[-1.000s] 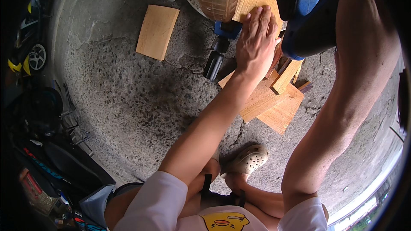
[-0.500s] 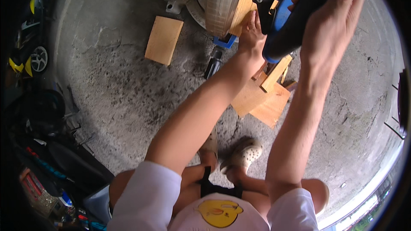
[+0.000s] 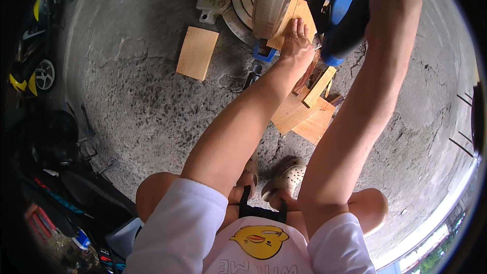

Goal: The person sits on the floor and uses a miter saw to cut small wooden planks into smaller pieces. They repeatedly position the wood, lower the saw blade to cut, and inspect the resulting pieces before continuing.

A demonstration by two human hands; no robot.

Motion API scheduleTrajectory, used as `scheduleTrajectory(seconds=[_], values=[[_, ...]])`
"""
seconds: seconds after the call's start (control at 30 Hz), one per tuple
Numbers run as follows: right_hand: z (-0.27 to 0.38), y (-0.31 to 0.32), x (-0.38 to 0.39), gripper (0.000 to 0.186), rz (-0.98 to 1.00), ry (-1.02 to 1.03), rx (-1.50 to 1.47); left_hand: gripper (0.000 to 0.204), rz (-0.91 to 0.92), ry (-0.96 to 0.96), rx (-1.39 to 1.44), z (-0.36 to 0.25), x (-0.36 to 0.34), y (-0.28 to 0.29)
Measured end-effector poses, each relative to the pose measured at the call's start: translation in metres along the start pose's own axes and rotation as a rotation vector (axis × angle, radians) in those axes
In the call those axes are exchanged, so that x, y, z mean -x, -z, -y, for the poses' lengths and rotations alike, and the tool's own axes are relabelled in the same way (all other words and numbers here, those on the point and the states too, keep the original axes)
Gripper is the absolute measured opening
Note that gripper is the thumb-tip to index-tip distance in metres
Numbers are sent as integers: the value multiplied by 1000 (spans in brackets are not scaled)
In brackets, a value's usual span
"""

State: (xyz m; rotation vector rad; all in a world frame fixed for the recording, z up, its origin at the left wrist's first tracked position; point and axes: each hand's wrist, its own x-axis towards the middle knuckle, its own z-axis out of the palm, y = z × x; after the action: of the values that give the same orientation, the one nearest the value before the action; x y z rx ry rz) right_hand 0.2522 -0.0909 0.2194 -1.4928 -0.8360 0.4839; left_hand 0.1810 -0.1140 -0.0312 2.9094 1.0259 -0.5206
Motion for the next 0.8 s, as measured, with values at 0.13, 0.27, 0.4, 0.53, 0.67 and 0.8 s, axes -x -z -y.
scheduleTrajectory(seconds=[0.13, 0.27, 0.4, 0.53, 0.67, 0.8], values=[[31, -32, 26, 28, -121, 120, 160, 45, -319, 171, 28, 13, 2, -48], [23, -34, 33, 29, -238, 105, 258, 46, -195, 47, 117, 10, 4, -24], [0, -21, 38, 29, -156, 85, 153, 52, -398, 103, 310, 10, 13, -12], [-17, -27, 56, 30, -205, 141, 128, 59, -660, 134, 537, 8, 14, -7], [-24, -28, 72, 30, -221, 167, 165, 65, -564, 230, 451, 2, 16, -7], [-27, -28, 82, 29, -237, 180, 261, 69, -345, 334, 243, -5, 16, -3]])
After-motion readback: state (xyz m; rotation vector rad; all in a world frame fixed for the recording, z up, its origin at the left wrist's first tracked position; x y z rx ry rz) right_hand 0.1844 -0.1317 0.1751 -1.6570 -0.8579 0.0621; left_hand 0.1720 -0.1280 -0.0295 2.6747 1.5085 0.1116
